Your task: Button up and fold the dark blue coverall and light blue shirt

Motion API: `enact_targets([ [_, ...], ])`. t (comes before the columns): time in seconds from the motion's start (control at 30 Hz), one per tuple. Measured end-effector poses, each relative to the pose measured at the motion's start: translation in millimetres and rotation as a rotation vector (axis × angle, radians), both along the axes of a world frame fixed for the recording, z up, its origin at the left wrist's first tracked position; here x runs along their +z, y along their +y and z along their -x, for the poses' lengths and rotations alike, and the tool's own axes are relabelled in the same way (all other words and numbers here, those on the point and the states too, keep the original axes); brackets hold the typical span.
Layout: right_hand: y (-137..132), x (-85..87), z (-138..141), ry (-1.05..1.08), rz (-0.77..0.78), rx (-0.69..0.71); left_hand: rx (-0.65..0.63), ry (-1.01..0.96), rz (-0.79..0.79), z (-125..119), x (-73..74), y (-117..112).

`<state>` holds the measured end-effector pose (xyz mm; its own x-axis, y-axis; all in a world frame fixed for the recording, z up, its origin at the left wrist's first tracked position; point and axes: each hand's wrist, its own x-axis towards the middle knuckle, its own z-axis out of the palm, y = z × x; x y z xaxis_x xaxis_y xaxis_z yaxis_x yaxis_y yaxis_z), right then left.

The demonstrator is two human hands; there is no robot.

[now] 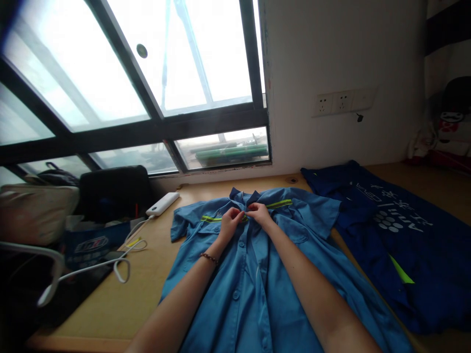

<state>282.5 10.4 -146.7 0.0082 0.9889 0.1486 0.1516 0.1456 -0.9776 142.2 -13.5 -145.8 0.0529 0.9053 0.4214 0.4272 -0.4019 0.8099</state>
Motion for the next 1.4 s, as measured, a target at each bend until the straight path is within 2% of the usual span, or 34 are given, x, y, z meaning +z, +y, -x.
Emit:
enact_targets([
  [0.2,-5,-2.7,-5,0.127,-0.003,0.119,-0.02,0.006,0.019,0,1.7,-1],
  [0.33,-3,-4.0,-10,0.147,-0.016,0.157,-0.091,0.02,0.034,0,-2.8,3],
  [0.53,1,-5.7,-12,0.107,-0.093,0.192,-0.207,-0.178,0.16,0,-8.8,7],
  [0.87,-7,-1.7,-6,-0.161,-0.32,0.061,-0.198,-0.402,0.339,0,-5.2,9],
  [1.03,-11,1.3,-4,-0.247,-0.374,-0.003,-0.153,-0.439,0.301,-2,-4.8,8],
  [1.23,-11,0.8,-1,-0.294,-0.401,-0.011,-0.112,-0.449,0.236,-1,-7.1,7],
  [1.4,-13,2.1,2,-0.309,-0.445,-0.052,-0.131,-0.465,0.222,0,-4.4,6],
])
